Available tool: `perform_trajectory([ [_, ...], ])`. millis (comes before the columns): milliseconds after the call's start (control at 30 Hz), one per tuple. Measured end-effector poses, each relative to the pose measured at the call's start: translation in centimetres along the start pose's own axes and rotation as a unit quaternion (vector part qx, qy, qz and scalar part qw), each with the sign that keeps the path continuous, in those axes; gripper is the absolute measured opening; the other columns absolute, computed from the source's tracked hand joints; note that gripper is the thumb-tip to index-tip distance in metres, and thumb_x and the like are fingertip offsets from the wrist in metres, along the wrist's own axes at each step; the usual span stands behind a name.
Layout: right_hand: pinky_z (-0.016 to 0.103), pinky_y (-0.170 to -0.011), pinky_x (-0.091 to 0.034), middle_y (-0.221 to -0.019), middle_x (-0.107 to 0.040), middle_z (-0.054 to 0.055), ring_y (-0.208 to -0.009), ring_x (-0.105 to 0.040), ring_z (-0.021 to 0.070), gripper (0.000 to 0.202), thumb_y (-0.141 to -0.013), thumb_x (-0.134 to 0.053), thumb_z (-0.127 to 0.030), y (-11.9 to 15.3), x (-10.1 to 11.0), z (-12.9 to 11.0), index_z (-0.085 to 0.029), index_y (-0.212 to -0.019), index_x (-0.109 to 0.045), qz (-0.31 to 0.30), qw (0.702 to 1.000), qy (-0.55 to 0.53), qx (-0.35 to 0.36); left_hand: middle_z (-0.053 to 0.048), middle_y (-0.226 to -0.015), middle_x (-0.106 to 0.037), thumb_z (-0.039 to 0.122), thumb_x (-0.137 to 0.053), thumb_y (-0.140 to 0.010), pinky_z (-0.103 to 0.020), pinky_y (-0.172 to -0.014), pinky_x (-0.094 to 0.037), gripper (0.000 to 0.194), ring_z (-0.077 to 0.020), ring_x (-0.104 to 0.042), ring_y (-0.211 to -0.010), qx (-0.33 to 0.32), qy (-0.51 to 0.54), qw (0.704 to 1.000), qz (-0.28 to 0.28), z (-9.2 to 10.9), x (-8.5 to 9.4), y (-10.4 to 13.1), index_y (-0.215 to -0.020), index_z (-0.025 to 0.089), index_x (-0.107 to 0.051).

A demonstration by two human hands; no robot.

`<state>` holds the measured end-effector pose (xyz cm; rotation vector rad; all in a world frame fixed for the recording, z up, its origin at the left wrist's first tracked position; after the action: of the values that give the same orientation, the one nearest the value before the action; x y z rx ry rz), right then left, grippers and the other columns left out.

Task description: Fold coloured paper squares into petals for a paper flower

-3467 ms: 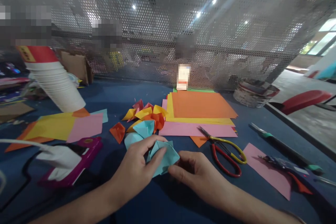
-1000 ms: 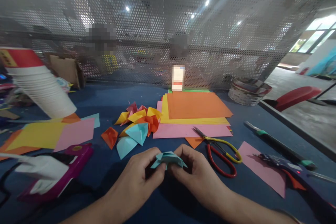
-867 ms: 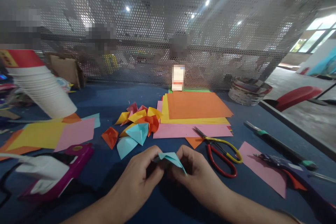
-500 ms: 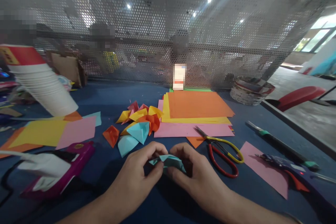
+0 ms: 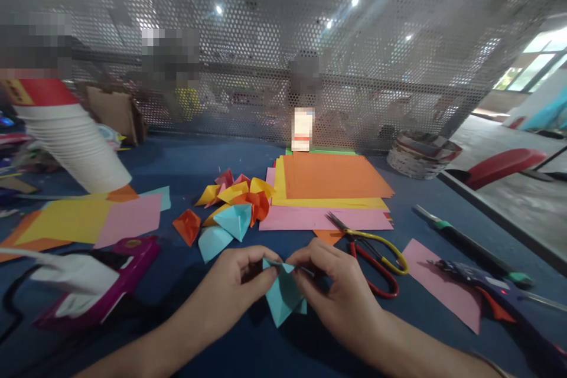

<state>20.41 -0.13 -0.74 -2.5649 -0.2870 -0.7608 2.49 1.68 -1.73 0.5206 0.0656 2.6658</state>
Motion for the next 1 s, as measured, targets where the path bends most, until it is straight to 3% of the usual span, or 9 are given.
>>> perform_trajectory([
  [100,0.021,-0.057,-0.042,-0.072,-0.06,-0.001,-0.062,-0.054,0.0103,0.017,-0.081,-0.053,-0.007,-0.2,0.0,-0.1,-0.019,-0.083,-0.065,0.007,0.998,-0.014,-0.053,0.002,-0.072,-0.049,0.037,-0.052,-0.087,-0.023,-0.058,-0.038,0.022,-0.0121,-0.046,-0.064,-0.056,0.004,0.998,-0.003,0.4,-0.1,0.0,-0.087,0.019,-0.064],
  [167,0.021,-0.057,-0.043,-0.072,-0.061,-0.001,-0.062,-0.054,0.0105,0.013,-0.082,-0.054,-0.011,-0.4,0.0,-0.1,-0.019,-0.082,-0.064,0.008,0.994,-0.049,-0.101,0.0,-0.083,-0.055,0.042,-0.05,-0.09,-0.023,-0.062,-0.042,0.026,-0.013,-0.051,-0.07,-0.072,0.053,0.995,-0.04,0.5,-0.2,0.1,-0.097,0.02,-0.062],
  [233,0.021,-0.057,-0.045,-0.073,-0.063,-0.001,-0.063,-0.056,0.011,0.009,-0.084,-0.054,-0.015,-0.5,0.0,0.0,-0.018,-0.084,-0.062,0.008,0.986,-0.093,-0.141,0.0,-0.08,-0.057,0.047,-0.048,-0.092,-0.022,-0.059,-0.045,0.033,-0.0124,-0.053,-0.066,-0.063,0.119,0.987,-0.092,0.5,-0.5,0.3,-0.109,0.02,-0.058],
  [333,0.022,-0.057,-0.047,-0.072,-0.063,-0.001,-0.063,-0.057,0.0116,0.007,-0.086,-0.055,-0.02,-0.5,0.0,0.3,-0.017,-0.085,-0.061,0.017,0.976,-0.134,-0.17,0.001,-0.073,-0.059,0.049,-0.043,-0.094,-0.022,-0.058,-0.046,0.037,-0.0113,-0.054,-0.06,-0.044,0.157,0.978,-0.127,0.5,-0.6,0.3,-0.107,0.018,-0.057],
  [567,0.023,-0.059,-0.047,-0.073,-0.063,0.0,-0.064,-0.058,0.0121,0.008,-0.087,-0.055,-0.023,-0.1,-0.2,0.7,-0.019,-0.084,-0.061,0.013,0.979,-0.125,-0.16,0.001,-0.064,-0.058,0.048,-0.036,-0.096,-0.023,-0.063,-0.047,0.042,-0.0129,-0.058,-0.061,-0.029,0.067,0.994,-0.077,0.3,-0.6,0.1,-0.071,0.018,-0.053],
  [767,0.023,-0.059,-0.044,-0.074,-0.06,0.001,-0.066,-0.056,0.0125,0.006,-0.083,-0.058,-0.022,-0.2,-0.2,-0.1,-0.018,-0.08,-0.061,-0.012,0.995,-0.031,-0.099,0.004,-0.053,-0.05,0.046,-0.032,-0.096,-0.021,-0.049,-0.039,0.041,-0.0119,-0.053,-0.049,-0.019,-0.055,0.998,-0.015,-0.9,-0.5,0.2,-0.071,0.019,-0.05],
  [1000,0.021,-0.058,-0.043,-0.074,-0.061,0.0,-0.064,-0.055,0.0108,0.011,-0.087,-0.055,-0.022,-0.4,-0.1,0.2,-0.019,-0.08,-0.063,-0.021,0.996,-0.025,-0.078,0.006,-0.048,-0.046,0.042,-0.031,-0.097,-0.021,-0.047,-0.034,0.042,-0.0106,-0.05,-0.046,-0.047,-0.126,0.991,0.015,-0.7,-0.4,0.5,-0.063,0.02,-0.041],
])
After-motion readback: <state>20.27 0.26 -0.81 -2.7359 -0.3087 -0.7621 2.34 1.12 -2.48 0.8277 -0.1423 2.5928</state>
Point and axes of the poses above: each hand's wrist, its own y-axis away from the middle knuckle, its own x-axis out of the back of the hand, z = x × y, the point moved 1 cm from there along -y, towards the middle knuckle
